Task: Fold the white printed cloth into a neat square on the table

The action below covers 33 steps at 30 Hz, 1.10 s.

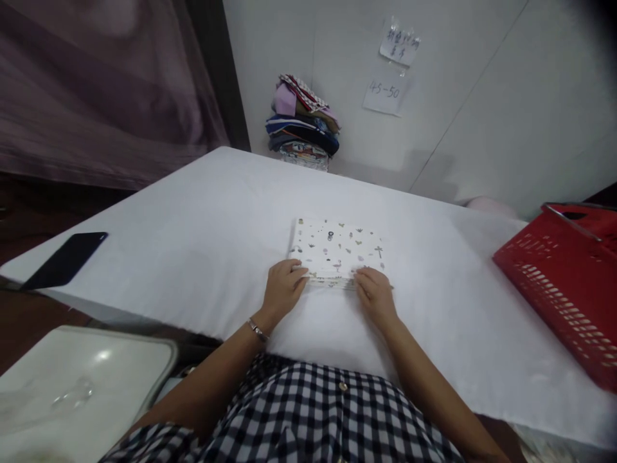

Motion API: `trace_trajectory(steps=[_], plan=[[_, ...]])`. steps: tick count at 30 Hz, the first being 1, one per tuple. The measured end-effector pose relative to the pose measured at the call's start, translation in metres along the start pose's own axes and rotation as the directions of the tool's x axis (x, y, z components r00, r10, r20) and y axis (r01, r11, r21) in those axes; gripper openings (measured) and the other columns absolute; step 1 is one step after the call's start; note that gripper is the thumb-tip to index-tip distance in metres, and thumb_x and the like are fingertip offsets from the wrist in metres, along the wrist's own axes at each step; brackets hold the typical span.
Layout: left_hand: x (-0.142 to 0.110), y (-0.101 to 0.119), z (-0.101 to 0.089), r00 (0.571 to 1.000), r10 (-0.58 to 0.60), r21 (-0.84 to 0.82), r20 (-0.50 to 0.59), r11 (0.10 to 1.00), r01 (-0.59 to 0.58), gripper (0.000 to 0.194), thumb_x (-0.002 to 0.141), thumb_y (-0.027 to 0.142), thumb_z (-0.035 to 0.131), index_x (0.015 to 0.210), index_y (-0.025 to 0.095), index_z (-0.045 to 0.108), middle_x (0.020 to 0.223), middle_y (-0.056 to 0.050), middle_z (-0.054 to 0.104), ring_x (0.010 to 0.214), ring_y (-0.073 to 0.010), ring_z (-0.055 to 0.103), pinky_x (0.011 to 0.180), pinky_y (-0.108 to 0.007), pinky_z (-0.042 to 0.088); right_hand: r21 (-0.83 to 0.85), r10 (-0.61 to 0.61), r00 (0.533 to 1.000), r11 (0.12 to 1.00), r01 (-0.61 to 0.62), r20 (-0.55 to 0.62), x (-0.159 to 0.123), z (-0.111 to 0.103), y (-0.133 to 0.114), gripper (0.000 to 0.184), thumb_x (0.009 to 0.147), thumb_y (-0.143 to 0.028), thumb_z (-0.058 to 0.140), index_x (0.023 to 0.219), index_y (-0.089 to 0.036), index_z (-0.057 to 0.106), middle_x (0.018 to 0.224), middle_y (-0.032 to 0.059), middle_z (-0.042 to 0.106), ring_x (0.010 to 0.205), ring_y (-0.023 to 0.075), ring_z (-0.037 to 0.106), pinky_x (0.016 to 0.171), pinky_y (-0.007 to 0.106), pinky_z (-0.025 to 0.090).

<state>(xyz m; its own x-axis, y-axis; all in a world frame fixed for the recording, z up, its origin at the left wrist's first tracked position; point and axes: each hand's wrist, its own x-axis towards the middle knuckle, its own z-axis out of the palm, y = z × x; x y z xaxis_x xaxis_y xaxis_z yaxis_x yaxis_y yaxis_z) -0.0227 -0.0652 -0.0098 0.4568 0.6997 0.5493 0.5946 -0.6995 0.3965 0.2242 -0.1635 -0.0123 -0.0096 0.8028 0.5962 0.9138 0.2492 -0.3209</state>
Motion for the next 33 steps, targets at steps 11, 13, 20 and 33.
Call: trace_trajectory(steps=[11,13,20,33], plan=[[0.010,0.002,0.000,0.993,-0.092,-0.047,0.080,0.994,0.096,0.018,0.088,0.025,0.052,0.081,0.020,0.068,0.090,-0.004,0.065,0.091,-0.0202,0.056,0.082,-0.039,0.040,0.080,0.072,0.986,0.993,-0.084,0.151,0.023,0.024,-0.012,0.021,0.091,-0.024,0.047,0.090,-0.022,0.068,0.095,0.0067,0.068,0.092,0.0226,0.057,0.084,0.040,0.041],[0.009,0.001,0.002,0.995,-0.081,-0.047,0.062,0.995,0.084,0.016,0.088,0.025,0.053,0.082,0.020,0.067,0.090,-0.004,0.065,0.090,-0.0204,0.056,0.082,-0.039,0.041,0.102,0.093,0.981,0.989,-0.111,0.167,0.024,0.023,-0.013,0.021,0.091,-0.023,0.046,0.089,-0.022,0.067,0.094,0.0060,0.068,0.091,0.0222,0.058,0.084,0.039,0.042],[0.004,0.000,0.008,0.999,0.017,-0.075,-0.050,0.997,-0.021,0.023,0.083,0.007,0.045,0.080,0.020,0.064,0.105,-0.007,0.063,0.102,-0.0210,0.054,0.089,-0.040,0.041,0.081,0.112,0.972,0.988,-0.131,0.207,0.029,0.023,-0.014,0.020,0.091,-0.023,0.045,0.090,-0.022,0.065,0.094,0.0058,0.069,0.089,0.0221,0.058,0.082,0.038,0.043],[0.006,0.001,0.000,0.989,0.072,0.054,0.128,0.995,-0.079,0.018,0.087,0.024,0.051,0.093,0.023,0.068,0.120,-0.007,0.060,0.117,-0.0261,0.048,0.097,-0.047,0.037,0.122,-0.025,0.991,0.992,0.009,0.128,0.023,0.031,-0.013,0.028,0.087,-0.012,0.041,0.094,-0.023,0.065,0.110,0.0067,0.066,0.104,0.0213,0.057,0.088,0.041,0.046]])
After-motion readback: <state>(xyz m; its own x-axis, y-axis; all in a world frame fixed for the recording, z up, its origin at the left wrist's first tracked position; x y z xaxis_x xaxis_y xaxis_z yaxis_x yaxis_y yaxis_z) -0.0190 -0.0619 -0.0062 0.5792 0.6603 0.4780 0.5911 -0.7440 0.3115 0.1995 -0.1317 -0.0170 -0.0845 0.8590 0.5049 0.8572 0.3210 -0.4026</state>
